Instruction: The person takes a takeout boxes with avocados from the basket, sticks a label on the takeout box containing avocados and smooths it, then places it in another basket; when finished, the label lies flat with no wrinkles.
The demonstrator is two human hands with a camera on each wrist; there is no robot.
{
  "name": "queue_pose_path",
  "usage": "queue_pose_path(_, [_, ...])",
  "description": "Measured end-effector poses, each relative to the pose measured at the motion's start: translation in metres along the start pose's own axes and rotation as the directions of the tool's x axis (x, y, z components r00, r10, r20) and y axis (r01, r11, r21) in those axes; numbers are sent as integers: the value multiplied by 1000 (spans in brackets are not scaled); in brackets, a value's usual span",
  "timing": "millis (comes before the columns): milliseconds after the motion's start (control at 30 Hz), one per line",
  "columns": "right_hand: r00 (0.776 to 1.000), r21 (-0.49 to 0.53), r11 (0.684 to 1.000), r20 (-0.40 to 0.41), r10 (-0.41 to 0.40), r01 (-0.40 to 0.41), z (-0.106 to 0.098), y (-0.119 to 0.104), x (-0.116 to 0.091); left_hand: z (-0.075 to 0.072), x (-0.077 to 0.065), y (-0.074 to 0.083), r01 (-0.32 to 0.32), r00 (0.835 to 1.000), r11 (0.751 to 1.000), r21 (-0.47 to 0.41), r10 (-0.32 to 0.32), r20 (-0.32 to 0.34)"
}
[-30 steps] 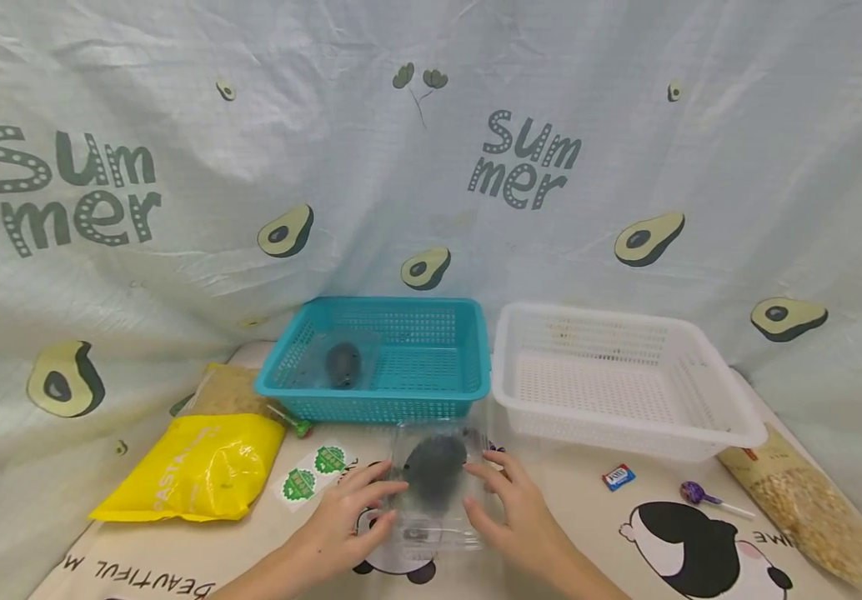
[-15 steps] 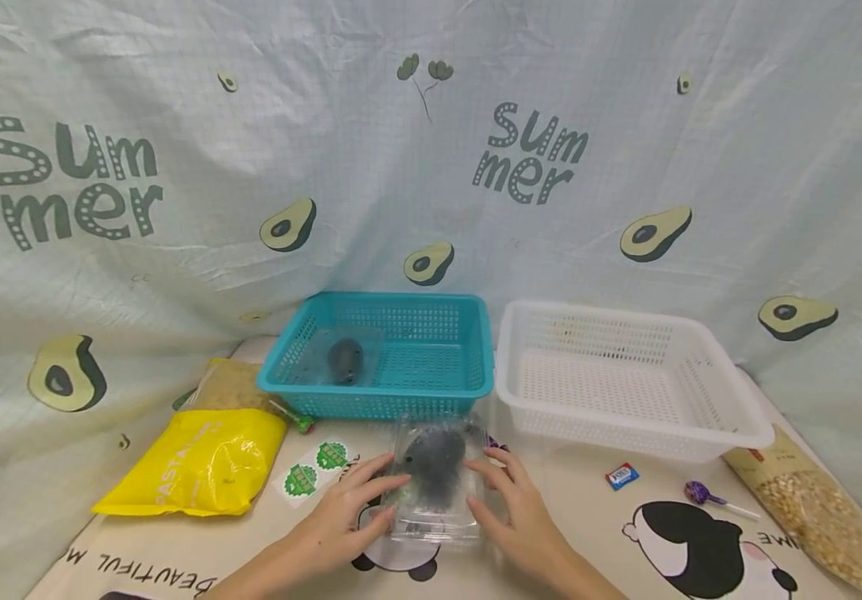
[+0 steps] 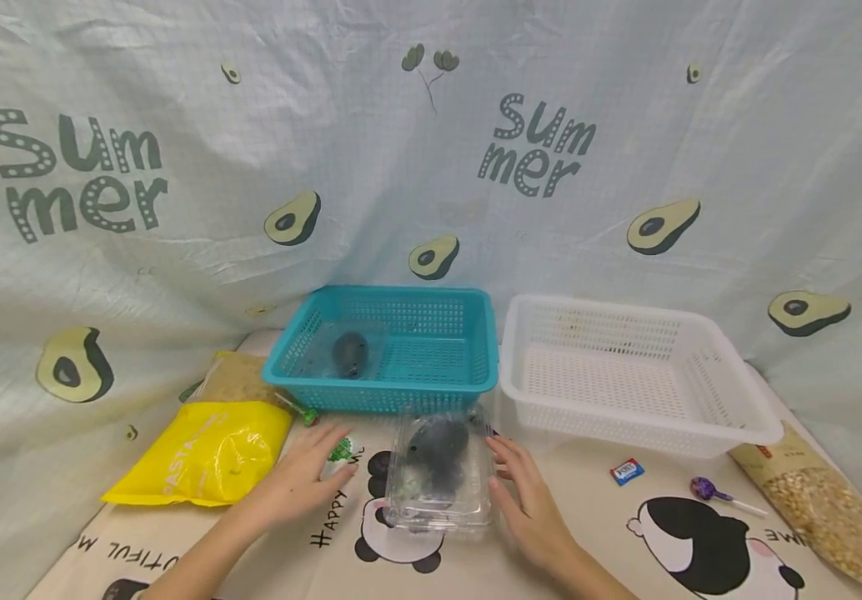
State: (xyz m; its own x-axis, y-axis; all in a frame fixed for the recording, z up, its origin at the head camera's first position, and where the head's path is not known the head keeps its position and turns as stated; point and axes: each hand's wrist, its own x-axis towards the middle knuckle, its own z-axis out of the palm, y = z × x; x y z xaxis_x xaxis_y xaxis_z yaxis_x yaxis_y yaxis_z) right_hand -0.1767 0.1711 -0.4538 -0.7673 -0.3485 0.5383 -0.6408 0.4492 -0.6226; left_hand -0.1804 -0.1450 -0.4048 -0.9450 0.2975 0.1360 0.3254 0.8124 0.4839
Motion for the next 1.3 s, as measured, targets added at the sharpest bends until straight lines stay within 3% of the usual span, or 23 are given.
queue_pose_path(67, [1000, 16, 1000, -22, 2, -1, -1, 1, 0, 0, 4, -14, 89, 995, 995, 39, -87, -41])
queue_pose_path(133, [1000, 19, 1000, -30, 10, -9, -1, 2, 0, 4, 6, -28, 131, 991, 989, 65, -128, -49])
queue_pose_path(267, [999, 11, 1000, -36, 17, -17, 0, 3, -1, 14, 6, -42, 131, 991, 989, 74, -129, -32])
queue_pose_path(433, [998, 10, 999, -33, 50, -50, 1, 4, -3, 18, 8, -45, 81, 994, 997, -2, -81, -72])
queue_pose_path(633, [997, 6, 999, -55, 53, -53, -4, -16, 3, 15, 12, -46, 143, 987, 985, -93, -149, -65])
queue_pose_path(733, [997, 16, 1000, -78, 15, -13, -9, -31, 10, 13, 15, -44, 154, 981, 979, -136, -168, -98])
queue_pose_path(800, [992, 4, 998, -111, -64, 64, -12, -36, 16, 9, 16, -37, 136, 980, 979, -151, -156, -125])
queue_pose_path(900, [965, -20, 977, -155, -213, 212, -13, -40, 30, -1, 14, -17, 69, 984, 985, -158, -93, -151])
queue_pose_path(1000, [930, -29, 940, -134, -341, 341, -9, -42, 46, -10, 9, 10, -59, 989, 987, -151, 37, -146])
queue_pose_path(1133, [935, 4, 935, -26, -354, 354, -1, -50, 64, -17, 3, 43, -240, 968, 959, -152, 225, -107])
queue_pose_path(1300, [959, -4, 959, 15, -285, 285, 11, -60, 75, -16, 2, 64, -336, 940, 933, -129, 323, -111])
